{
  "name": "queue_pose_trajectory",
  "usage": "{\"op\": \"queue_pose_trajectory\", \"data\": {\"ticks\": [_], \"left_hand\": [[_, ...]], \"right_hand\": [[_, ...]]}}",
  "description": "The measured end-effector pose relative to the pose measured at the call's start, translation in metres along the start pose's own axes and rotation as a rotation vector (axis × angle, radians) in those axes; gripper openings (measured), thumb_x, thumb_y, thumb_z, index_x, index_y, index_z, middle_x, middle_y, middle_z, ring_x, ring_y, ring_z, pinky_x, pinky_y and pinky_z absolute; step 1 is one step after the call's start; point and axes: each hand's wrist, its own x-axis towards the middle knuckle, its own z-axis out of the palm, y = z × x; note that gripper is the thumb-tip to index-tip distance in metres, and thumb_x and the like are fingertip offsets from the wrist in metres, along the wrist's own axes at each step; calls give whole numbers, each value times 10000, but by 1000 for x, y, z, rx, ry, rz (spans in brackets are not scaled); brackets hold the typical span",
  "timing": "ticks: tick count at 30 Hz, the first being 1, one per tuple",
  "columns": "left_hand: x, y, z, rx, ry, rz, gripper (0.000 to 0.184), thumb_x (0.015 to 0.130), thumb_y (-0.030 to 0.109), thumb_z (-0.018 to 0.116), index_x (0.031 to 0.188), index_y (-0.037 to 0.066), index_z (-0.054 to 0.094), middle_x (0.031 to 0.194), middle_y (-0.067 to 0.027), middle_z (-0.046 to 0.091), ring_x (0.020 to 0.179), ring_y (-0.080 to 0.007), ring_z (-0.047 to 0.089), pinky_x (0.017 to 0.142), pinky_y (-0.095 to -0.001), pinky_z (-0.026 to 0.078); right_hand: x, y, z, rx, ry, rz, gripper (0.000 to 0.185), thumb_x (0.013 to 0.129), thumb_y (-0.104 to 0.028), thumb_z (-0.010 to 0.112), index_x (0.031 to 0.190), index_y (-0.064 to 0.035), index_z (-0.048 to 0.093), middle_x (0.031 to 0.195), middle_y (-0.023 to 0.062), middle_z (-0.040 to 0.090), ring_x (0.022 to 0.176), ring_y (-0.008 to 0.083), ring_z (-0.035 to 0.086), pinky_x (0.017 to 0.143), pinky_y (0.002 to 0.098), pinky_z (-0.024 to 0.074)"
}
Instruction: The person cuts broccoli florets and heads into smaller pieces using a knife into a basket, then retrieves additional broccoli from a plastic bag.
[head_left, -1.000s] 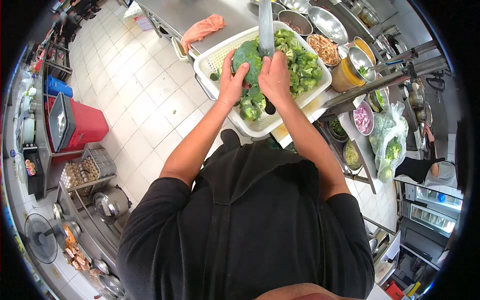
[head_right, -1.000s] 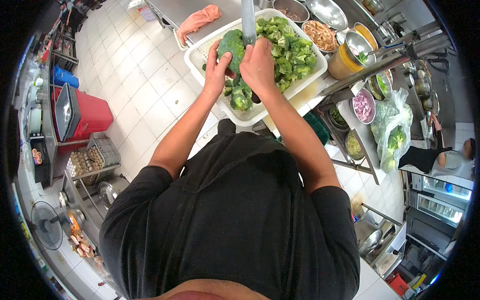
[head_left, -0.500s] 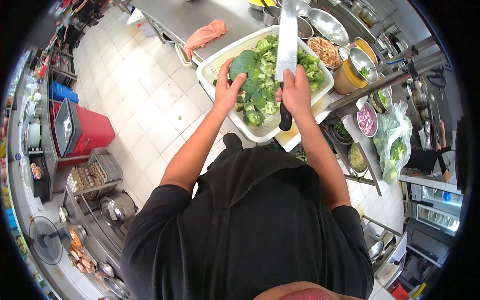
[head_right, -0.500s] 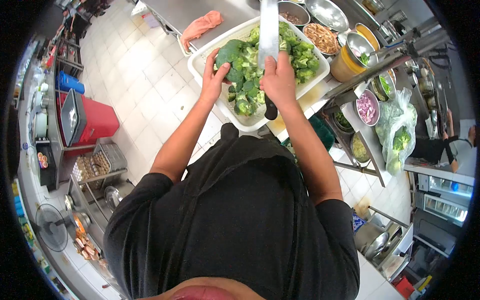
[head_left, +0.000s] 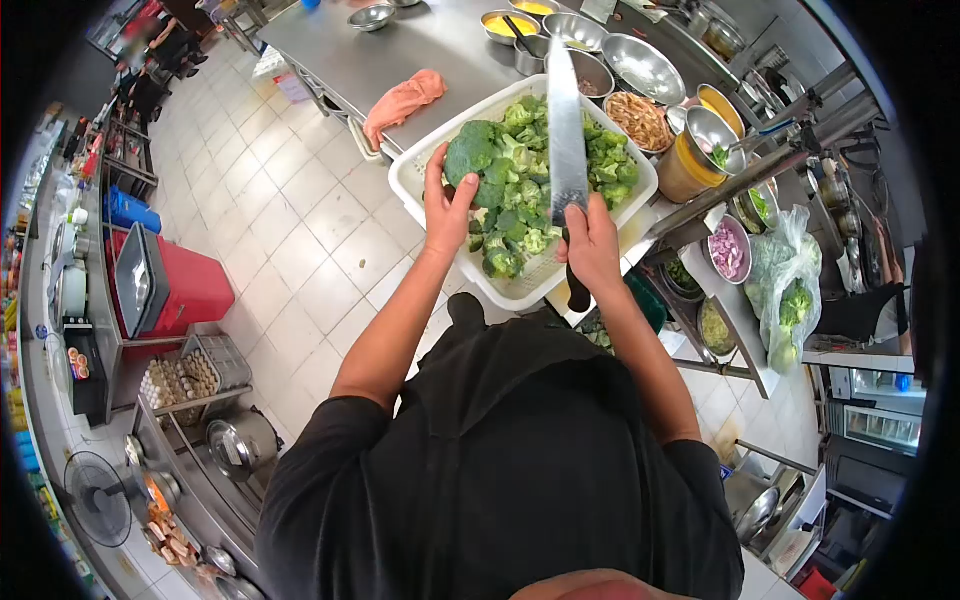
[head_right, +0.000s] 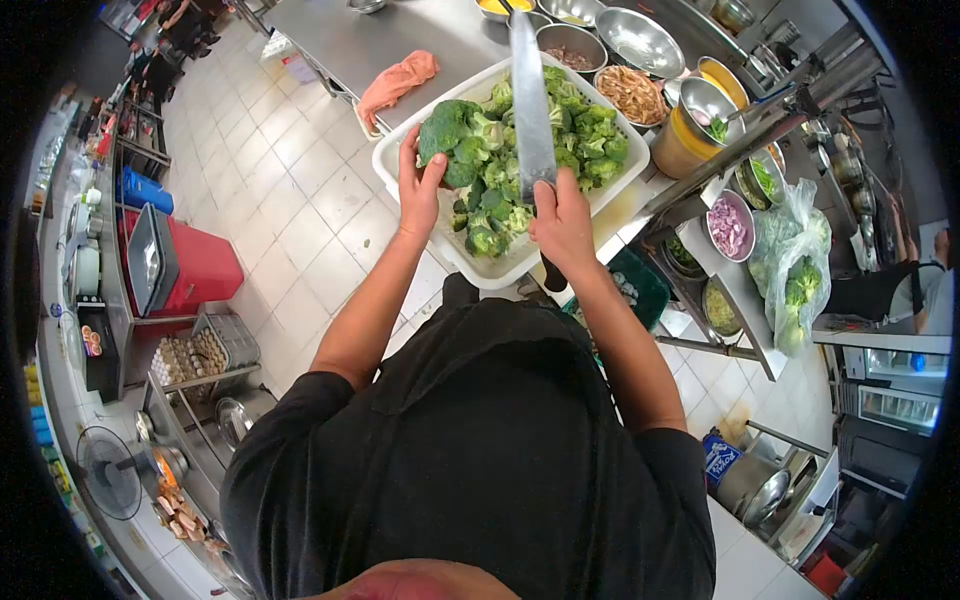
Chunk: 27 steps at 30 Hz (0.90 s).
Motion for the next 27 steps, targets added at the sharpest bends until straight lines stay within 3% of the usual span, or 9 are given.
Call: {"op": "queue_pose_trajectory", "data": {"ticks": [5, 9, 11, 12, 15, 17, 20, 24, 27], "left_hand": [[-1, 2, 4, 12, -23, 37, 691, 946, 160, 667, 1528, 60, 306, 1439, -135, 447, 981, -145, 616, 636, -265, 547], [0, -1, 16, -26, -69, 102, 729, 938, 133, 675, 1541, 68, 270, 1454, -141, 421, 990, -160, 619, 661, -264, 558], [-2, 2, 18, -56, -61, 109, 722, 938, 130, 674, 1539, 68, 277, 1456, -142, 420, 982, -159, 620, 664, -263, 558], [-3, 2, 16, 102, -51, 161, 703, 943, 146, 669, 1535, 66, 297, 1447, -144, 427, 955, -162, 623, 669, -262, 558], [-8, 3, 9, 14, -23, 17, 692, 946, 169, 668, 1533, 69, 316, 1403, -139, 453, 922, -155, 622, 649, -257, 555], [-9, -1, 6, -54, 3, -34, 699, 961, 225, 640, 1545, 49, 298, 1353, -146, 484, 905, -168, 629, 598, -266, 567], [-7, -1, 3, -179, -25, -151, 703, 976, 268, 601, 1549, 20, 279, 1356, -168, 489, 906, -192, 645, 567, -280, 587], [-8, 13, 16, -150, -40, -115, 704, 968, 253, 617, 1547, 25, 289, 1371, -172, 486, 916, -184, 647, 574, -278, 587], [-9, 16, 19, -39, -44, -15, 707, 961, 242, 628, 1545, 27, 293, 1389, -173, 481, 922, -181, 647, 577, -278, 586]], "right_hand": [[8, -27, 10, 229, -68, -207, 176, 1082, -160, 427, 1183, -26, 482, 1140, 112, 695, 540, 75, 531, 499, 252, 477], [23, -50, 26, 280, -163, -160, 168, 1074, -154, 440, 1175, -32, 497, 1153, 99, 694, 541, 74, 530, 496, 265, 482], [22, -40, 24, 213, -125, -87, 159, 1071, -151, 443, 1162, -39, 509, 1124, 83, 703, 533, 68, 519, 485, 250, 469], [17, -35, 18, 176, -98, -61, 158, 1070, -152, 444, 1159, -40, 510, 1112, 80, 705, 530, 66, 516, 481, 246, 465], [9, 7, -10, -91, -33, -92, 145, 1070, -165, 458, 1127, -40, 505, 1073, 84, 710, 523, 56, 506, 467, 233, 450], [-10, -7, -15, 76, 6, -42, 131, 1067, -153, 471, 1115, -37, 507, 998, 66, 690, 532, 54, 508, 473, 240, 456], [-5, -3, -5, 93, 69, -161, 129, 1062, -137, 483, 1113, -23, 511, 907, 36, 639, 543, 59, 512, 491, 246, 462], [1, -45, 19, 43, 55, -453, 171, 1007, -100, 524, 1153, -11, 522, 899, 156, 666, 725, 302, 660, 700, 413, 525], [9, -52, 24, -16, -76, -580, 140, 1047, -140, 519, 1025, -14, 461, 761, 37, 599, 567, 90, 563, 509, 274, 458]]}}
